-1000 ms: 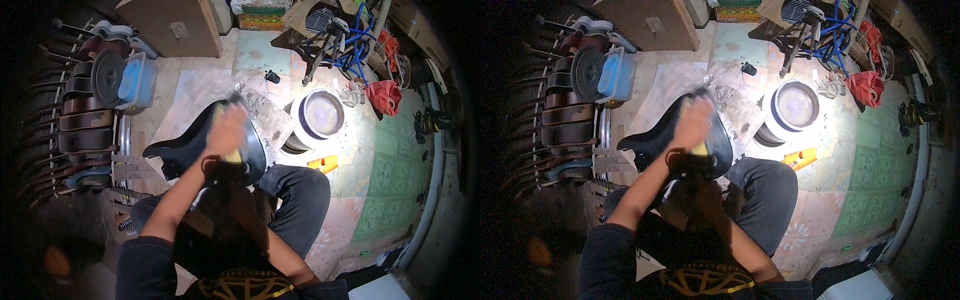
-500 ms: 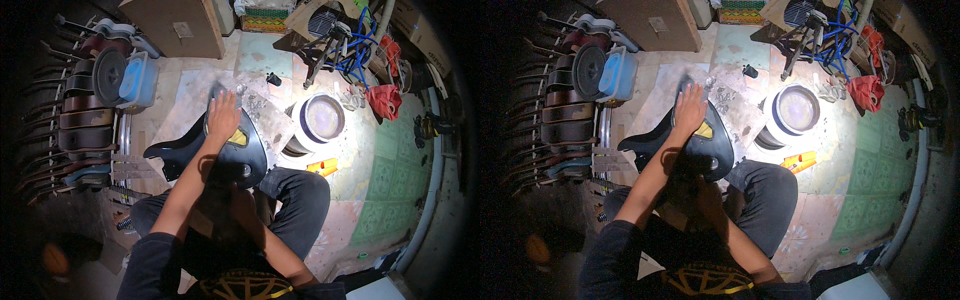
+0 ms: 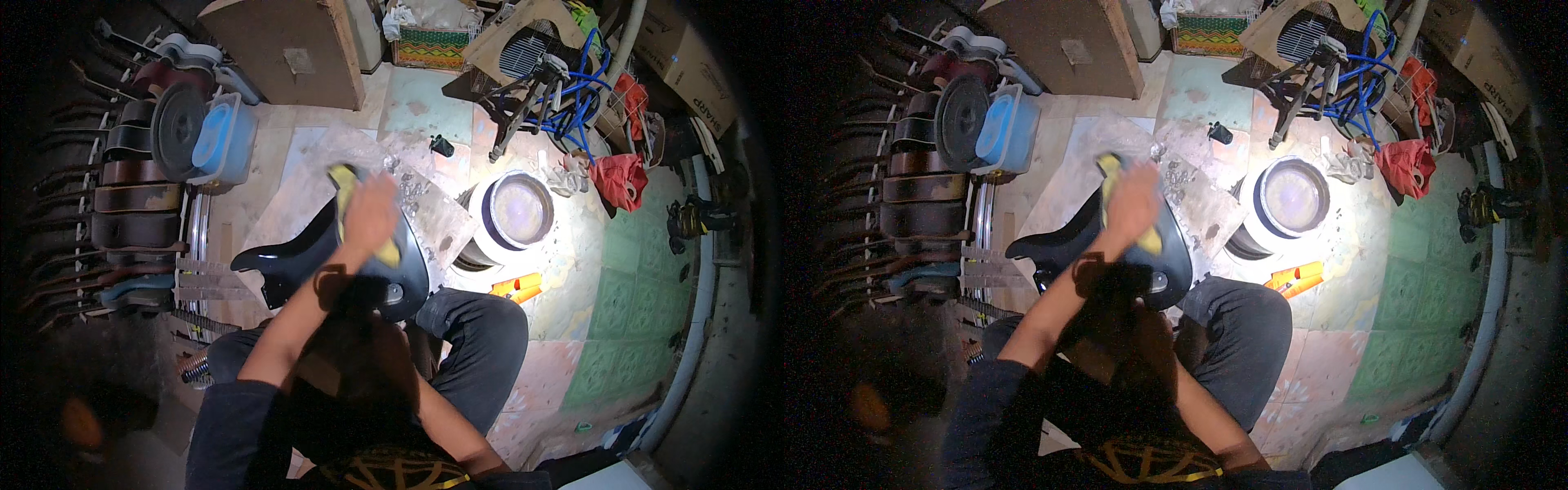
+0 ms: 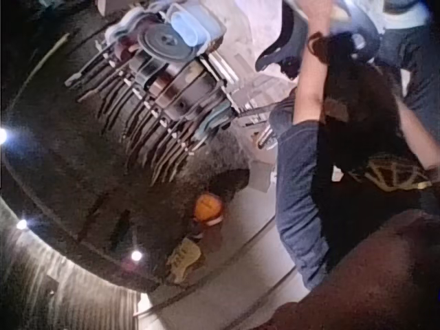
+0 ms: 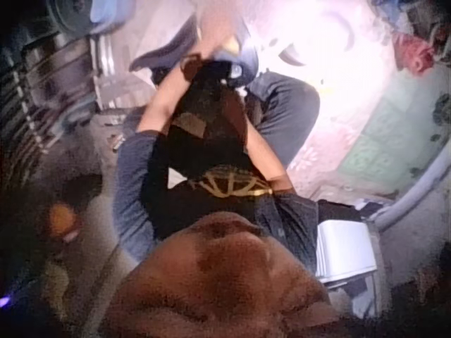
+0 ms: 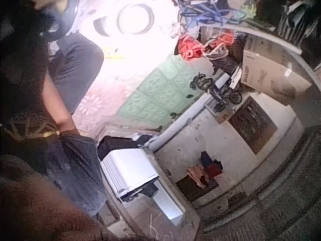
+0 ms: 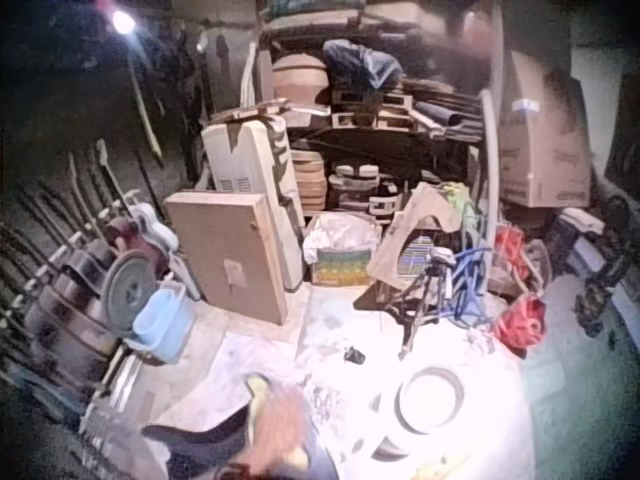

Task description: The person sands the black body of an electric guitar using an orange sanding block and a cloth.

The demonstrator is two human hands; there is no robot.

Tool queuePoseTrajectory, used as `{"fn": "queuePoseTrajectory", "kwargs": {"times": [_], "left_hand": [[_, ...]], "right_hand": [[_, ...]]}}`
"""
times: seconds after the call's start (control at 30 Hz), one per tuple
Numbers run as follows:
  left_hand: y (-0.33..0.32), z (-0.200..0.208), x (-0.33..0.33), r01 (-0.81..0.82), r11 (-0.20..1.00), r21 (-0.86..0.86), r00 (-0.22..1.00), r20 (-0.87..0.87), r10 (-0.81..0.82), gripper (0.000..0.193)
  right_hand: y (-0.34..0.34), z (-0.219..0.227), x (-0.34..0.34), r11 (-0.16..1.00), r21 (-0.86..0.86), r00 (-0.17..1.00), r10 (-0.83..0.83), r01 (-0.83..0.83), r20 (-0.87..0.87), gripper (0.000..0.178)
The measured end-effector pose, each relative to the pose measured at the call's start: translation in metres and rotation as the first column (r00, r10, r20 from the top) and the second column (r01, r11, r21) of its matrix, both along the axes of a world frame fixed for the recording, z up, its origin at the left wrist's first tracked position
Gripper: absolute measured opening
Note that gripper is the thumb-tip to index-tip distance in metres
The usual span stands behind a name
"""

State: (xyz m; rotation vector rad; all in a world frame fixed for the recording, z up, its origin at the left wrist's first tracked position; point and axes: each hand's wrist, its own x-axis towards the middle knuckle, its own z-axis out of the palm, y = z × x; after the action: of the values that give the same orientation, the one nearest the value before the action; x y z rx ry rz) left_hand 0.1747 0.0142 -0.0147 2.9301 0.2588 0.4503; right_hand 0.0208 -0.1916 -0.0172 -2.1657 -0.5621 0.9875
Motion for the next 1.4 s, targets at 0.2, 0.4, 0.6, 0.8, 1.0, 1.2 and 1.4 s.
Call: {"fn": "queuePoseTrajectory", "kwargs": {"times": [0.2,0.4,0.6,0.8,1.0,1.2,1.4], "left_hand": [[-0.048,0.041,-0.046,0.351,0.896,-0.273,0.8,-0.41,-0.438,0.036],[0.041,0.003,-0.021,-0.19,0.981,0.035,0.982,-0.009,0.19,0.059],[-0.052,0.045,-0.068,0.068,0.959,-0.277,0.823,-0.528,-0.21,0.049],[0.036,0.014,-0.08,-0.23,0.969,0.085,0.962,-0.127,0.24,0.048],[-0.058,0.029,-0.087,0.224,0.952,-0.207,0.937,-0.222,-0.268,0.061],[0.046,0.016,-0.054,-0.213,0.974,-0.076,0.94,-0.287,0.183,0.06],[-0.049,0.028,-0.057,0.192,0.976,-0.107,0.952,-0.222,-0.212,0.054]], "right_hand": [[0.006,0.022,-0.001,0.952,0.299,0.948,-0.154,0.067,0.279,0.026],[0.003,0.03,0.004,0.982,0.165,0.99,0.076,-0.096,0.123,0.031],[-0.005,0.007,-0.003,0.935,0.355,0.982,-0.063,-0.004,0.177,0.028],[0.003,0.01,-0.001,0.987,0.141,0.986,0.061,-0.083,0.155,0.023],[-0.008,-0.028,-0.014,0.89,0.455,0.937,-0.178,0.023,0.301,0.02],[0.012,0.023,-0.007,0.956,0.274,0.956,0.024,-0.108,0.292,0.02],[0.008,-0.005,-0.011,0.986,0.136,0.992,0.083,-0.095,0.093,0.037]]}}
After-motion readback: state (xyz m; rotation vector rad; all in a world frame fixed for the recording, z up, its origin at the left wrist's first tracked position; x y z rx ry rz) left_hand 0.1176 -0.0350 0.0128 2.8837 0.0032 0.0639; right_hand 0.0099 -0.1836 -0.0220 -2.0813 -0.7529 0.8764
